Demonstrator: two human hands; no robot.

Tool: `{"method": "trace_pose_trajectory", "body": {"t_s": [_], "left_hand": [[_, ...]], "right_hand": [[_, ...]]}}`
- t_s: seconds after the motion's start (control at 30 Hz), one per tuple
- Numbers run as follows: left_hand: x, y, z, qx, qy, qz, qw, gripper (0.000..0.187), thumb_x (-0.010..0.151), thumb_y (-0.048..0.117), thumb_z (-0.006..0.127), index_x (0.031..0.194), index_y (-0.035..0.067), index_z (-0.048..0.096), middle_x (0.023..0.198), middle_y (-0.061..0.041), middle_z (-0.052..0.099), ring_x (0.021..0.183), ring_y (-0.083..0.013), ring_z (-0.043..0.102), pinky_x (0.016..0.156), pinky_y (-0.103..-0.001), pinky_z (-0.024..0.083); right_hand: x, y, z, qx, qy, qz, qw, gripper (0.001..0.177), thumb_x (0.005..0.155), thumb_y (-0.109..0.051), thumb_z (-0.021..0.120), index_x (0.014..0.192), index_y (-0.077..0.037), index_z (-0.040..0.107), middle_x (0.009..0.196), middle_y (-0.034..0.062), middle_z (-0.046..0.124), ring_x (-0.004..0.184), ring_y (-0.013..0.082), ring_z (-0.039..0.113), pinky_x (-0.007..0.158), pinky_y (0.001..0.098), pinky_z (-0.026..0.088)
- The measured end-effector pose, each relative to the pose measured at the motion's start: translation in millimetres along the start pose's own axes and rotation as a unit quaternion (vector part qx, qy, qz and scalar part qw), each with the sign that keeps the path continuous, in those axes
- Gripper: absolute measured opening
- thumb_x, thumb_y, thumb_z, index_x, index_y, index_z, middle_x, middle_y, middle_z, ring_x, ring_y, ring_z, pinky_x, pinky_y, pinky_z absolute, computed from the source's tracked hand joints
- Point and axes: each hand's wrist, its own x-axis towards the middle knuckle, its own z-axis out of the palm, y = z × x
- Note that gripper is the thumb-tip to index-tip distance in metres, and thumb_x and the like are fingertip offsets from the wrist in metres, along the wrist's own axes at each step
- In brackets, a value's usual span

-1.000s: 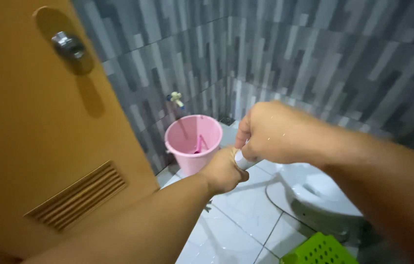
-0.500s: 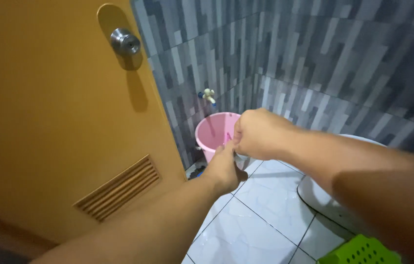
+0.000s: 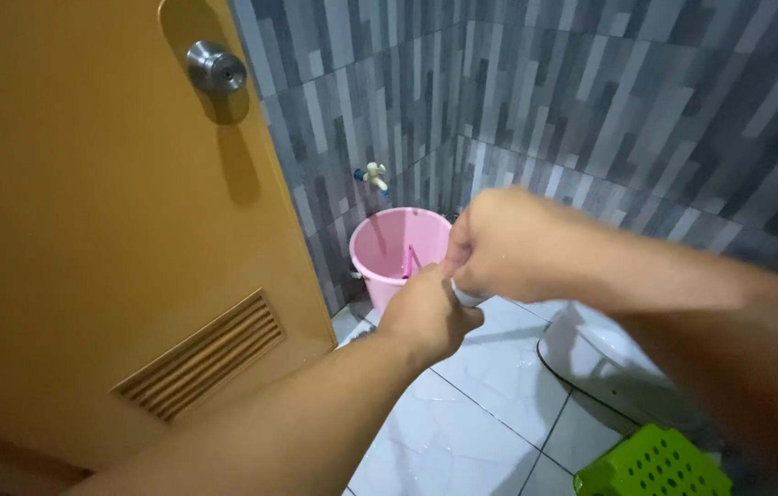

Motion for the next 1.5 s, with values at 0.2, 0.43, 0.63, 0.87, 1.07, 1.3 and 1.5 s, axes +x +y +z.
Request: {"method": "trace_pose_trajectory", "body": {"t_s": [0.2,0.43,0.63,0.87,1.07,1.3,1.5], "left_hand": [[1.4,-34.4,19.9,-0.163,-0.065,-0.123,0.977,0.069,0.079,0.023,0.076,0.142,0.011,0.049,0.137,-0.018,0.057,0.121,-0.0379,0.060,0.095,-0.043,0.050],[-0.3,-43.8,30.8,0.008,-0.085,-0.035,0.996,0.105,0.069,0.008,0.083,0.157,0.016,0.027,0.143,-0.023,0.048,0.125,-0.0392,0.057,0.101,-0.040,0.051],[13.4,-17.0,65.3,-0.025,-0.043,0.002,0.999,0.081,0.087,0.027,0.080,0.151,0.013,0.032,0.132,-0.030,0.051,0.116,-0.0434,0.058,0.097,-0.048,0.048],[23.9,62.0,73.0,-0.192,-0.084,0.048,0.977,0.042,0.087,0.019,0.067,0.122,0.006,0.048,0.114,-0.025,0.066,0.103,-0.0397,0.068,0.085,-0.049,0.053],[48.3,52.8,86.6,-0.231,-0.159,0.129,0.951,0.052,0.088,0.015,0.067,0.133,0.008,0.042,0.116,-0.023,0.067,0.106,-0.0360,0.066,0.090,-0.045,0.051],[67.4,6.4,87.4,-0.241,-0.142,0.152,0.948,0.077,0.075,0.000,0.070,0.144,0.007,0.036,0.127,-0.018,0.065,0.111,-0.0289,0.067,0.091,-0.041,0.055],[53.9,16.5,30.9,-0.116,-0.141,0.077,0.980,0.087,0.074,0.003,0.079,0.150,0.012,0.038,0.124,-0.021,0.063,0.110,-0.0301,0.065,0.093,-0.038,0.053]], "right_hand": [[18.8,34.6,75.2,0.003,0.001,-0.056,0.998,0.025,0.076,-0.024,0.080,0.100,-0.019,0.081,0.095,0.0109,0.077,0.089,0.0274,0.074,0.083,0.0388,0.057],[6.2,61.9,85.9,0.039,-0.057,0.021,0.997,0.028,0.081,-0.016,0.075,0.109,-0.020,0.079,0.107,0.0102,0.077,0.097,0.0240,0.074,0.088,0.0359,0.056],[-0.1,50.3,26.7,-0.031,-0.058,-0.004,0.998,0.027,0.076,-0.018,0.080,0.103,-0.017,0.082,0.095,0.0093,0.078,0.087,0.0227,0.073,0.080,0.0355,0.055],[-38.0,68.2,-45.8,0.030,-0.057,0.155,0.986,0.029,0.078,-0.006,0.077,0.104,-0.011,0.087,0.082,0.0180,0.075,0.063,0.0311,0.062,0.057,0.0441,0.047],[-37.0,63.4,-39.7,-0.077,-0.016,0.125,0.989,0.024,0.074,-0.021,0.079,0.096,-0.012,0.083,0.090,0.0137,0.080,0.083,0.0261,0.076,0.076,0.0385,0.058],[19.0,79.6,41.9,-0.133,-0.043,0.185,0.973,0.024,0.080,-0.024,0.073,0.102,-0.017,0.082,0.100,0.0135,0.076,0.096,0.0344,0.073,0.086,0.0454,0.058],[57.2,138.2,62.3,-0.014,0.004,0.137,0.990,0.050,0.066,-0.005,0.074,0.114,-0.020,0.080,0.081,0.0148,0.076,0.069,0.0289,0.072,0.066,0.0458,0.058]]}}
